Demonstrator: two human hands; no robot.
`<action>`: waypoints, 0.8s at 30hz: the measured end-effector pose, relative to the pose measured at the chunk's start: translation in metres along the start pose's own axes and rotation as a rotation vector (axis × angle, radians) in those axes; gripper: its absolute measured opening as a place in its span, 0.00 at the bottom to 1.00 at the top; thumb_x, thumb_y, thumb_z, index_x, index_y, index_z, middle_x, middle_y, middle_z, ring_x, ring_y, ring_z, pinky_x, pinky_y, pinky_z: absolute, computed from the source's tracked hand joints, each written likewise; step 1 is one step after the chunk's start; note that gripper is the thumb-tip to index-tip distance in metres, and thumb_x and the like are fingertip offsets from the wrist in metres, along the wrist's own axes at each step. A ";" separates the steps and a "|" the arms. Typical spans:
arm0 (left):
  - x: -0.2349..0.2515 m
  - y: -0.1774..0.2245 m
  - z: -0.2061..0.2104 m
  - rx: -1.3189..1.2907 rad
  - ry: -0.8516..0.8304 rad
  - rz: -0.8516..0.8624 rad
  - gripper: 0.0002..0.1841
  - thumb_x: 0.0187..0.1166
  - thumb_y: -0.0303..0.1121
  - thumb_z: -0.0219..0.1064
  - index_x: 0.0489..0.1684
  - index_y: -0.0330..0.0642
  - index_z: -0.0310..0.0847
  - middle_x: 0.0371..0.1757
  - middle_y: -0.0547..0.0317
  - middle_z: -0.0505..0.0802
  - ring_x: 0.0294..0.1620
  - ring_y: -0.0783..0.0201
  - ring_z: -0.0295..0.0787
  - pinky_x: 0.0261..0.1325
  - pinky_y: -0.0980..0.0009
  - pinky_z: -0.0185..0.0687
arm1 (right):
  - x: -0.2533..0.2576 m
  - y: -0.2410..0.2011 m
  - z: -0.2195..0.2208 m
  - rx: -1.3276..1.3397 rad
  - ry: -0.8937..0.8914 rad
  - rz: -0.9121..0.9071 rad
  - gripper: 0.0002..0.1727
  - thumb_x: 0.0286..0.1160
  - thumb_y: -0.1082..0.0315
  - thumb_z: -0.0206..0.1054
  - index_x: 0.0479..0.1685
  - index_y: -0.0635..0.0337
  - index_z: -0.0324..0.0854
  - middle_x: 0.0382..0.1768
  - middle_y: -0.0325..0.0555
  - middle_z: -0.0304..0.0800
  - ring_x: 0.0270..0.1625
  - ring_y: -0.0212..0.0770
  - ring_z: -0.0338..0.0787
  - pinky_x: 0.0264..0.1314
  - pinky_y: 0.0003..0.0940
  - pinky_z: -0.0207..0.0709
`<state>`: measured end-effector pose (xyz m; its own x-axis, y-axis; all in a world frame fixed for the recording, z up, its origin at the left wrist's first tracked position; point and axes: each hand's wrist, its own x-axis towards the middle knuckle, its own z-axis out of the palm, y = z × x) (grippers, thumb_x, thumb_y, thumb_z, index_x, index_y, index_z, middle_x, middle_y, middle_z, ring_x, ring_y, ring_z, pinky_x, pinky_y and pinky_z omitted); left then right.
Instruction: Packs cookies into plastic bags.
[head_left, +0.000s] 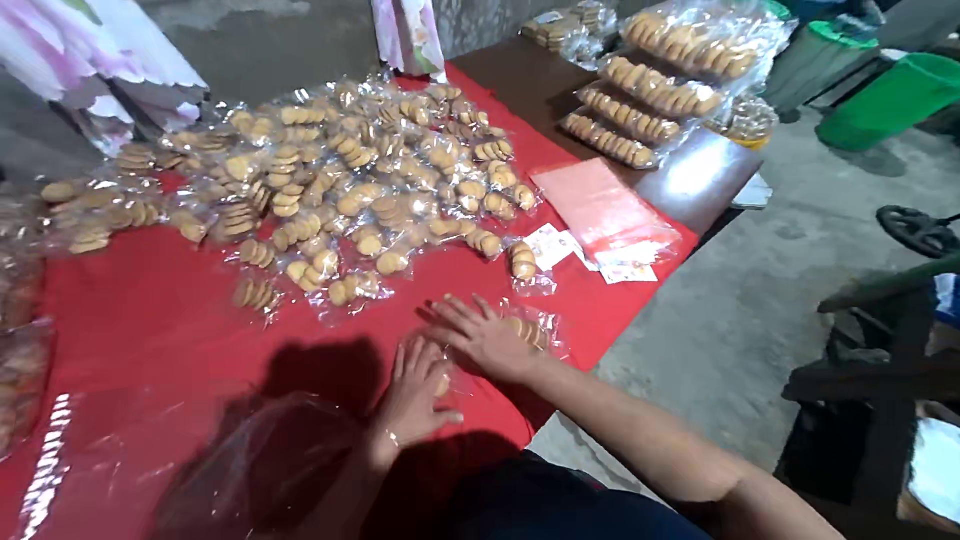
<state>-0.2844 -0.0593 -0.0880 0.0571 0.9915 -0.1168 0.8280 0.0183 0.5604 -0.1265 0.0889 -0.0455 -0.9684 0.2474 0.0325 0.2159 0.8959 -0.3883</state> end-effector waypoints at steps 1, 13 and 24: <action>-0.009 0.004 0.006 0.081 -0.039 -0.041 0.44 0.60 0.60 0.80 0.78 0.47 0.78 0.89 0.36 0.66 0.94 0.33 0.40 0.88 0.28 0.22 | 0.006 -0.002 0.016 0.005 -0.043 -0.049 0.32 0.80 0.76 0.62 0.86 0.47 0.69 0.90 0.53 0.61 0.93 0.60 0.55 0.88 0.75 0.44; -0.057 0.034 -0.015 -1.337 0.419 -0.173 0.20 0.89 0.48 0.51 0.56 0.41 0.82 0.50 0.65 0.92 0.51 0.69 0.90 0.55 0.68 0.88 | 0.003 -0.062 -0.049 0.625 -0.107 0.133 0.12 0.81 0.71 0.65 0.46 0.77 0.84 0.50 0.64 0.88 0.54 0.51 0.88 0.63 0.46 0.78; -0.030 0.057 -0.074 -0.983 0.233 0.176 0.40 0.81 0.63 0.55 0.67 0.28 0.76 0.57 0.63 0.92 0.57 0.75 0.89 0.63 0.73 0.84 | -0.037 -0.048 -0.085 0.713 -0.095 0.045 0.13 0.81 0.69 0.63 0.43 0.74 0.85 0.42 0.50 0.83 0.46 0.31 0.80 0.52 0.25 0.74</action>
<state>-0.2807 -0.0785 0.0081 -0.0633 0.9887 0.1358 -0.0114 -0.1368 0.9905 -0.0908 0.0682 0.0498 -0.9741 0.2163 -0.0652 0.1529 0.4191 -0.8950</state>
